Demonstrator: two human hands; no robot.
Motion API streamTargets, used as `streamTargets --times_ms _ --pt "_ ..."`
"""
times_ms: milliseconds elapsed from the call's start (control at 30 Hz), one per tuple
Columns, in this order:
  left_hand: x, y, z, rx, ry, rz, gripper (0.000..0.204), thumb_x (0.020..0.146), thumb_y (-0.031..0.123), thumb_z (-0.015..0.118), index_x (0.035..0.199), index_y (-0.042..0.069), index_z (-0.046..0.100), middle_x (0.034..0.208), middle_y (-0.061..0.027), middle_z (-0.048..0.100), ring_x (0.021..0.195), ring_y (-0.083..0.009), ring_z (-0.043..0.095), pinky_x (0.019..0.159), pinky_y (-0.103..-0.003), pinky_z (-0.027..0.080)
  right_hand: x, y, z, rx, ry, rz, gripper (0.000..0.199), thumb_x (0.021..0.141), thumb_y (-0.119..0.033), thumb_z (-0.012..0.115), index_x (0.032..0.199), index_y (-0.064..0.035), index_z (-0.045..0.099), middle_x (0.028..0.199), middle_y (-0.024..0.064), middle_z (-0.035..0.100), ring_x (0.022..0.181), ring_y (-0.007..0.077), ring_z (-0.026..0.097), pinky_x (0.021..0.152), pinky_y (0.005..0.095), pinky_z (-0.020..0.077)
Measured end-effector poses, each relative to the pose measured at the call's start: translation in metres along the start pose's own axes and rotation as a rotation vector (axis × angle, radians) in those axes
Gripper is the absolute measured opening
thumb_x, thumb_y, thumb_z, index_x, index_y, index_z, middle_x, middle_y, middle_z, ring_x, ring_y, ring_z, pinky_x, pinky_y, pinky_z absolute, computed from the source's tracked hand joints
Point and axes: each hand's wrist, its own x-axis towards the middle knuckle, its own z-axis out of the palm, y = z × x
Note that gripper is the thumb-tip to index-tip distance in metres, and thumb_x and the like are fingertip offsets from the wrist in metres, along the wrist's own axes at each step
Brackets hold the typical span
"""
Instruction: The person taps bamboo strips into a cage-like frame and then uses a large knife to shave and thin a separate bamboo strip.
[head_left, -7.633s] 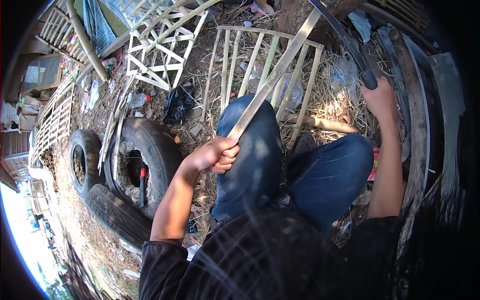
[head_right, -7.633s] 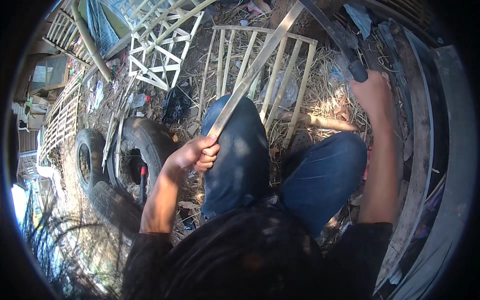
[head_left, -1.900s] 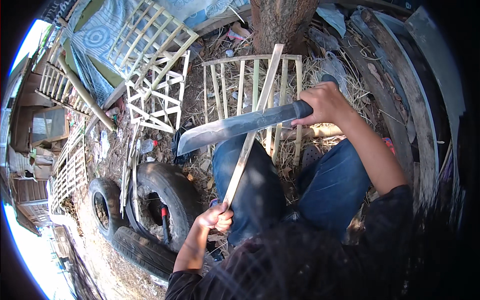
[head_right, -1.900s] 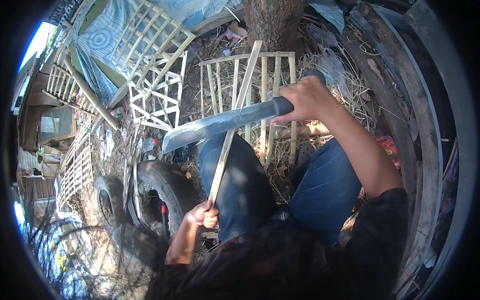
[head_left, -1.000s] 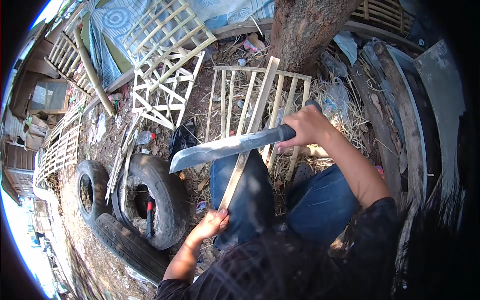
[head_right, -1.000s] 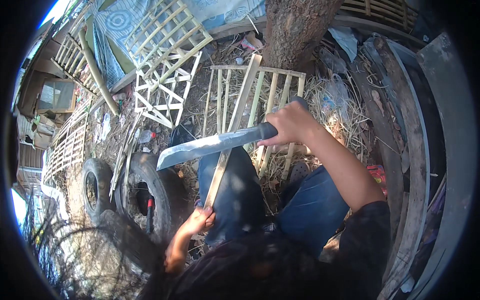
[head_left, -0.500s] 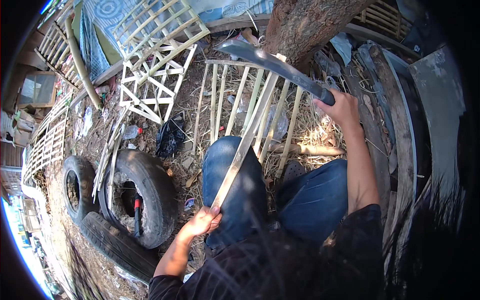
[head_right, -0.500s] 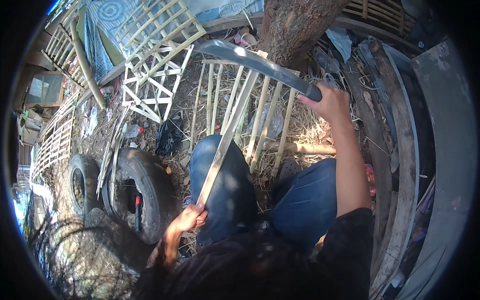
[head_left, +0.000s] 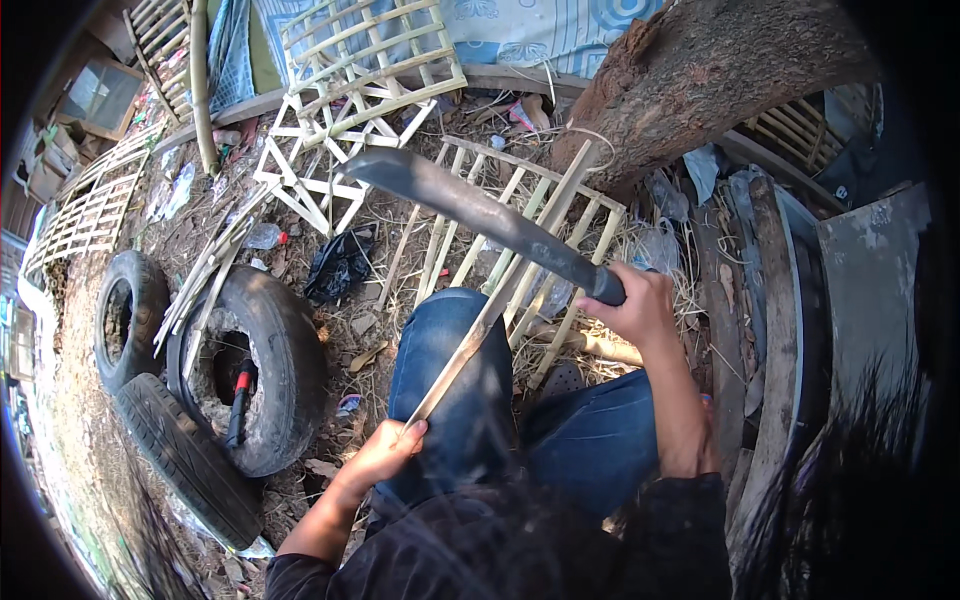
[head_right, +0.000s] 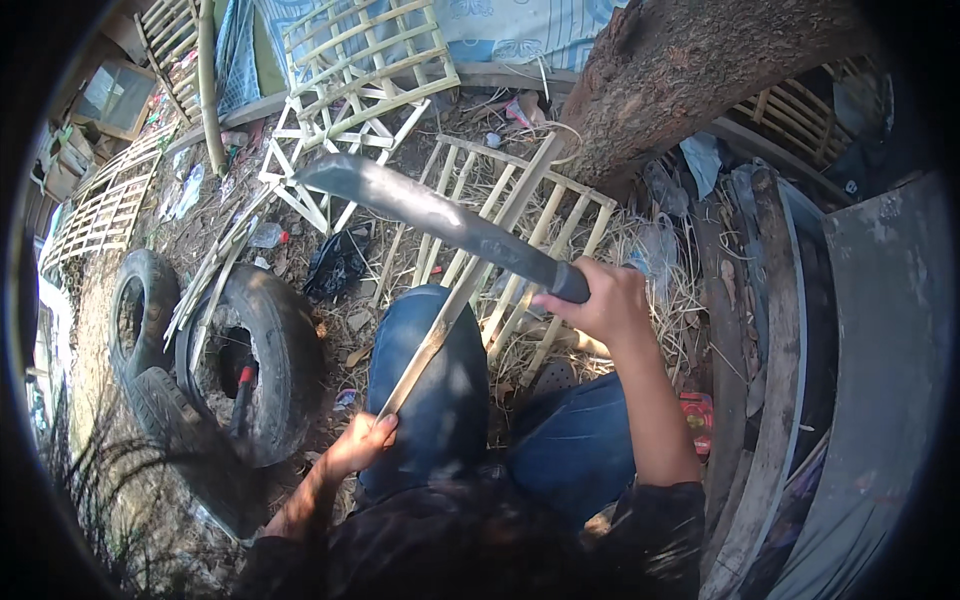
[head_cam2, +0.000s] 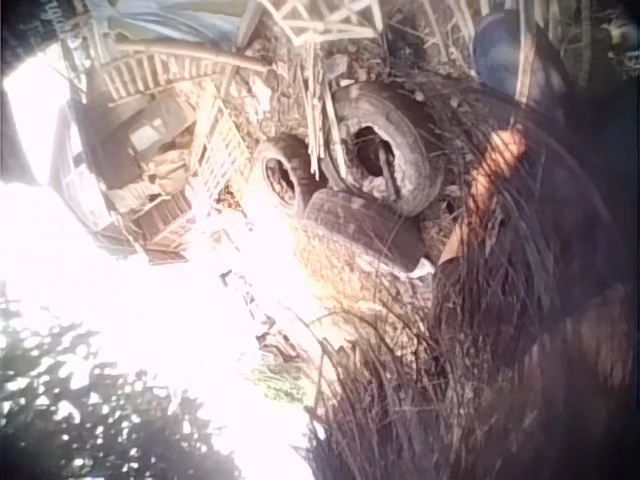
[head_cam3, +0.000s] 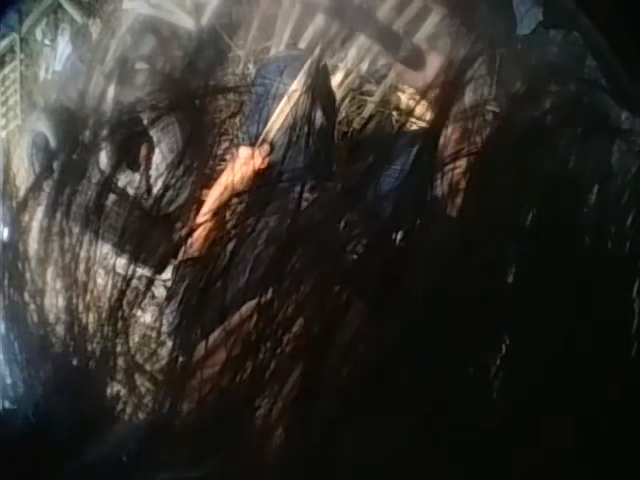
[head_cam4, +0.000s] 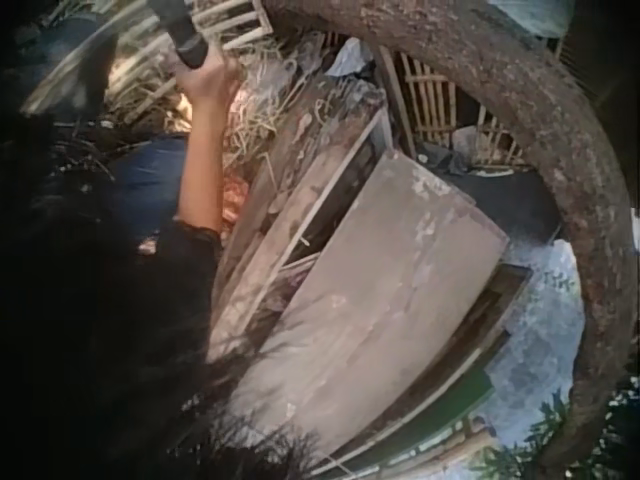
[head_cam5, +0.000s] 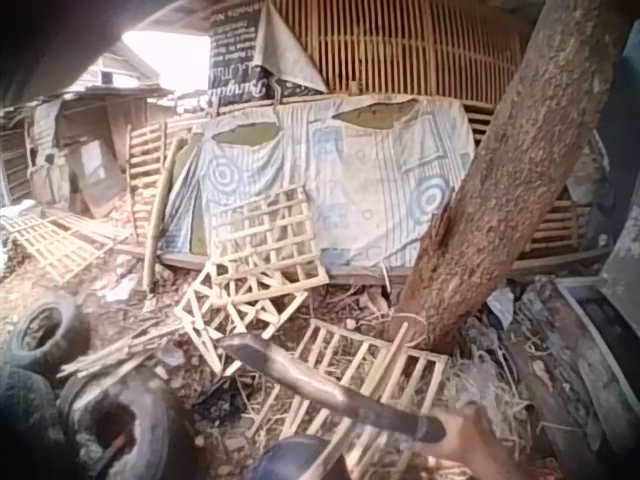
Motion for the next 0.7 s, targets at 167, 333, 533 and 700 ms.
streamTargets --times_ms 167,333,533,700 --pt "-0.008 0.025 0.007 0.154 0.060 -0.077 0.052 0.101 0.034 0.043 0.058 0.005 0.049 0.054 0.0025 0.044 0.055 -0.0083 0.038 0.051 -0.029 0.035 -0.009 -0.024 0.028 -0.078 -0.128 -0.182 0.058 0.063 -0.059 0.079 0.068 -0.0055 0.059 0.052 0.0104 0.057 0.051 0.0301 0.062 0.051 0.0392 0.0489" --pt "-0.004 0.009 -0.003 0.107 0.037 0.020 0.053 0.101 0.040 0.045 0.057 0.010 0.040 0.055 0.0064 0.036 0.052 -0.0064 0.030 0.047 -0.028 0.028 -0.004 -0.001 0.029 -0.154 -0.063 -0.204 0.059 0.064 -0.064 0.076 0.064 -0.0075 0.057 0.051 0.0087 0.056 0.050 0.0289 0.062 0.050 0.0380 0.0489" --pt "0.017 -0.008 -0.039 -0.382 -0.495 -0.323 0.055 0.100 0.050 0.042 0.059 0.016 0.030 0.052 0.0068 0.026 0.041 -0.0070 0.023 0.040 -0.025 0.020 0.002 0.068 -0.012 -0.221 -0.005 0.340 0.056 0.072 -0.062 0.071 0.073 -0.0064 0.064 0.060 0.0130 0.063 0.059 0.0334 0.065 0.059 0.0433 0.0502" --pt "0.020 -0.007 -0.041 -0.410 -0.550 -0.288 0.055 0.100 0.050 0.042 0.059 0.015 0.032 0.051 0.0047 0.027 0.041 -0.0079 0.023 0.039 -0.025 0.020 -0.001 0.063 -0.016 -0.243 0.073 0.393 0.058 0.073 -0.064 0.068 0.080 -0.0069 0.068 0.062 0.0120 0.065 0.060 0.0327 0.066 0.061 0.0435 0.0513"
